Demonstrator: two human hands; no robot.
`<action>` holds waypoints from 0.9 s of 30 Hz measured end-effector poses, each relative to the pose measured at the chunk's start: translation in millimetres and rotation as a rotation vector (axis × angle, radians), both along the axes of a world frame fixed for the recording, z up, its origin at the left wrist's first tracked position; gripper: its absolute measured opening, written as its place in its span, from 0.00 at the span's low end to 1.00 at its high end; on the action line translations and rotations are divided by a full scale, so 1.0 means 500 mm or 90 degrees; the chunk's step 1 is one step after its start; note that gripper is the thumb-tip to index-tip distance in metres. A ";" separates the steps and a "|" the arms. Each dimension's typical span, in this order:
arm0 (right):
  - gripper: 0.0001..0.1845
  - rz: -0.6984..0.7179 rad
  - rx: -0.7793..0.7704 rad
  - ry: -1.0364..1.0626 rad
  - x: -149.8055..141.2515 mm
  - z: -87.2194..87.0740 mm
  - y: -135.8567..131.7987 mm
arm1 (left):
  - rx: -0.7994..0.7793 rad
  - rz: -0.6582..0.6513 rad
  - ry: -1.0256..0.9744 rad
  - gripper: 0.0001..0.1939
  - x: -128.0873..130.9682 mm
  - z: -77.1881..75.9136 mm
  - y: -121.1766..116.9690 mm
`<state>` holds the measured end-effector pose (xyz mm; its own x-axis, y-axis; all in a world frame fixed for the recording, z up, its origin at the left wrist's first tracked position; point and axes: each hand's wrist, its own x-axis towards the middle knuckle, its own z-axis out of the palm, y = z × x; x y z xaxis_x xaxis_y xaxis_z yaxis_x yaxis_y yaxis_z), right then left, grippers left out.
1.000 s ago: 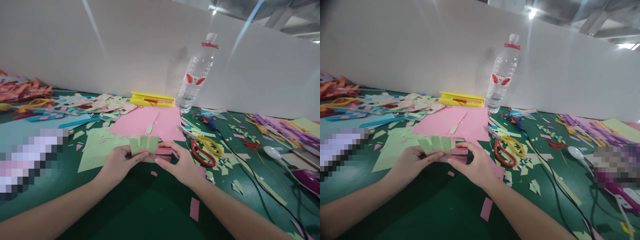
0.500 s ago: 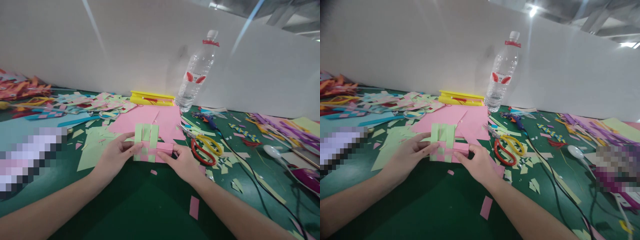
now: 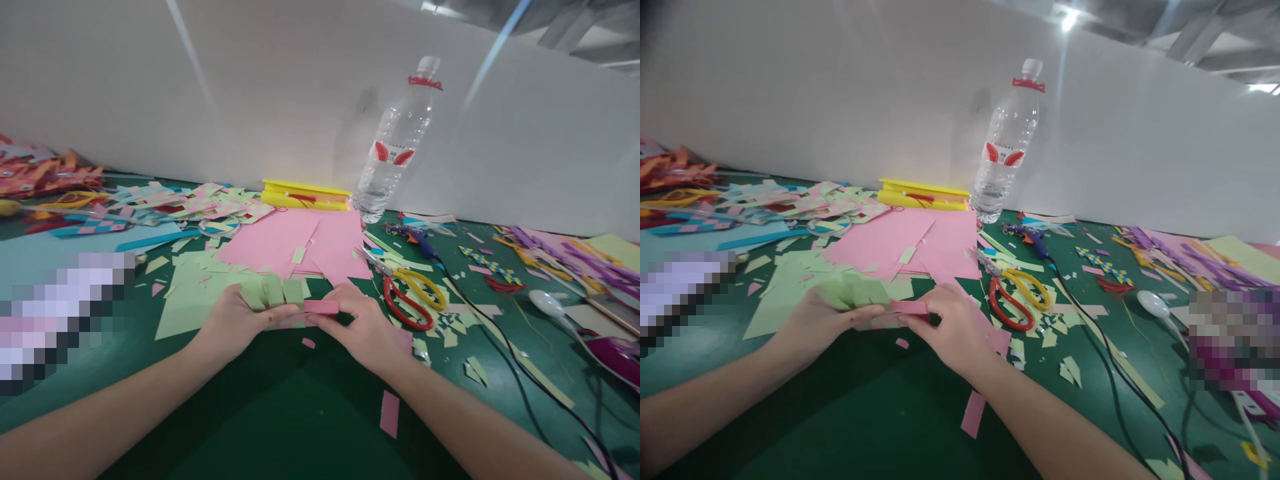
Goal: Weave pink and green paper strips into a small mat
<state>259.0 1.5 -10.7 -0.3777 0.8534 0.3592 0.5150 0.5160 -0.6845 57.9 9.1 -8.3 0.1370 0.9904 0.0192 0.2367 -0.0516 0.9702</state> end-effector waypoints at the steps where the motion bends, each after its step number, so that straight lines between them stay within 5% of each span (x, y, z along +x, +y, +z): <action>1: 0.05 0.004 0.000 -0.002 -0.001 0.002 -0.002 | 0.001 0.001 -0.005 0.09 0.001 0.000 0.000; 5: 0.12 -0.026 -0.024 0.029 -0.003 0.008 -0.007 | -0.017 0.013 -0.050 0.10 0.002 -0.003 0.000; 25: 0.05 -0.018 -0.017 0.045 -0.005 0.002 -0.006 | 0.015 0.052 0.037 0.11 0.007 0.008 -0.007; 27: 0.11 -0.037 -0.055 0.049 -0.005 0.004 -0.008 | 0.003 0.053 0.026 0.09 0.006 0.006 -0.007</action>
<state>256.3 -2.3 -8.8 -0.3005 0.9022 0.3094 0.4869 0.4240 -0.7636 60.8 5.6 -5.0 0.0548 0.9983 0.0200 0.2803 -0.0346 0.9593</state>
